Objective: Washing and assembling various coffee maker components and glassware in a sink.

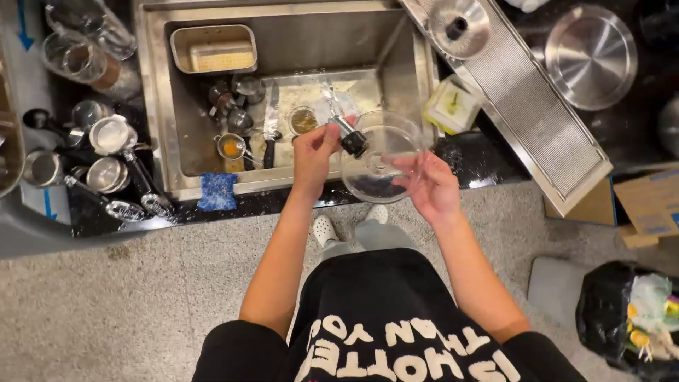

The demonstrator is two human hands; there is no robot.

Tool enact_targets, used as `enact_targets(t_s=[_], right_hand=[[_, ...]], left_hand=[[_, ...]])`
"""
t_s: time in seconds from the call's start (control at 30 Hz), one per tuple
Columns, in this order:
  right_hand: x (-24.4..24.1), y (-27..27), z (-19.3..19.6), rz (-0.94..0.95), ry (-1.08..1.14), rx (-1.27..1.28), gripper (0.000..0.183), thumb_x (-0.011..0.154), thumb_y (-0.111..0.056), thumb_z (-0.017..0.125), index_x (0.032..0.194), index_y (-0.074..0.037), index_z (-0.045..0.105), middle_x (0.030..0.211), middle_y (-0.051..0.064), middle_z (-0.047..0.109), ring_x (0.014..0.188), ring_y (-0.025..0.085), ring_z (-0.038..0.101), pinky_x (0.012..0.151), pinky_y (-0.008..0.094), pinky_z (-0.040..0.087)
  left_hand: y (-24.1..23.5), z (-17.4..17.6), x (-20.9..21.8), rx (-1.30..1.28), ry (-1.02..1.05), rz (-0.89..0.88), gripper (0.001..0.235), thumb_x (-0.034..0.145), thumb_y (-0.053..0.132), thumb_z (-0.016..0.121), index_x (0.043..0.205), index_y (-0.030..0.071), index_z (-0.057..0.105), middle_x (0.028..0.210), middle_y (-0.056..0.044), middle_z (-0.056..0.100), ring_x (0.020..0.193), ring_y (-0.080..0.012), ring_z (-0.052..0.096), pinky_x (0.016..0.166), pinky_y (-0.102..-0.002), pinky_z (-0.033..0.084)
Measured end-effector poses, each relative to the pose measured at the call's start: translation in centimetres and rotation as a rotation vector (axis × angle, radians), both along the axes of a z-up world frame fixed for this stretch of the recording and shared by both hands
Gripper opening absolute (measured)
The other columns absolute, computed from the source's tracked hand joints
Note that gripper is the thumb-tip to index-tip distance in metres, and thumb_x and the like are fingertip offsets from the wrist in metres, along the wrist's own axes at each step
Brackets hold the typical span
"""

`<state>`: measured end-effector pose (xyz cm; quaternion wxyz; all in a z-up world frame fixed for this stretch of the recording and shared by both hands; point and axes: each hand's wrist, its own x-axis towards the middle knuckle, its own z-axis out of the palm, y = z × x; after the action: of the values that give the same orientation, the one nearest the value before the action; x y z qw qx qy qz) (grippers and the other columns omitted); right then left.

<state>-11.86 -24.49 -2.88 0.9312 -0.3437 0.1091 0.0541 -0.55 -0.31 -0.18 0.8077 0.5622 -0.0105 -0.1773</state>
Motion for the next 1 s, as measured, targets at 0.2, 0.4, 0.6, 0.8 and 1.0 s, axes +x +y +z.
enact_targets(t_s=[0.2, 0.4, 0.6, 0.8, 1.0], right_hand=[[-3.4, -1.2, 2.7, 0.055, 0.004, -0.142, 0.02, 0.097, -0.025, 0.071, 0.102, -0.008, 0.064, 0.119, 0.02, 0.073, 0.13, 0.035, 0.062, 0.101, 0.051, 0.053], [-9.7, -7.6, 3.9, 0.089, -0.059, -0.431, 0.024, 0.099, -0.023, 0.074, 0.088, -0.006, 0.061, 0.111, 0.022, 0.077, 0.129, 0.043, 0.061, 0.107, 0.052, 0.05], [-14.9, -17.9, 8.0, 0.039, -0.172, -0.639, 0.026, 0.096, -0.027, 0.076, 0.085, -0.006, 0.066, 0.105, 0.018, 0.078, 0.138, 0.043, 0.059, 0.105, 0.056, 0.053], [-17.4, -25.2, 10.8, -0.086, -0.327, -0.948, 0.015, 0.096, -0.018, 0.073, 0.09, -0.006, 0.068, 0.114, 0.013, 0.077, 0.14, 0.036, 0.055, 0.118, 0.049, 0.045], [-18.8, -31.2, 10.8, -0.214, -0.26, -1.383, 0.013, 0.078, -0.001, 0.078, 0.087, -0.006, 0.069, 0.105, 0.005, 0.076, 0.112, 0.026, 0.054, 0.1, 0.041, 0.047]], left_hand=[[-1.5, -1.2, -1.9, -0.085, 0.062, -0.138, 0.05, 0.108, 0.036, 0.046, 0.128, -0.006, 0.066, 0.134, -0.013, 0.069, 0.126, -0.019, 0.065, 0.11, -0.036, 0.05], [-5.1, -0.3, -4.1, -0.18, 0.205, -0.317, 0.079, 0.108, 0.054, 0.021, 0.122, -0.005, 0.072, 0.124, -0.017, 0.075, 0.114, -0.0239, 0.071, 0.102, -0.035, 0.053], [-15.9, 0.7, -6.0, 0.739, -0.346, -0.333, 0.055, 0.087, 0.033, 0.075, 0.134, 0.007, 0.061, 0.124, -0.017, 0.068, 0.118, -0.0303, 0.067, 0.102, -0.041, 0.051], [-24.7, -3.3, -9.1, 1.178, -0.607, -0.202, 0.093, 0.065, 0.03, 0.094, 0.142, 0.006, 0.048, 0.135, -0.033, 0.049, 0.126, -0.0491, 0.045, 0.1, -0.053, 0.04], [-26.8, -1.6, -11.7, 1.114, -0.575, 0.015, 0.073, 0.071, 0.013, 0.09, 0.134, 0.005, 0.054, 0.123, -0.022, 0.057, 0.117, -0.0427, 0.056, 0.101, -0.048, 0.046]])
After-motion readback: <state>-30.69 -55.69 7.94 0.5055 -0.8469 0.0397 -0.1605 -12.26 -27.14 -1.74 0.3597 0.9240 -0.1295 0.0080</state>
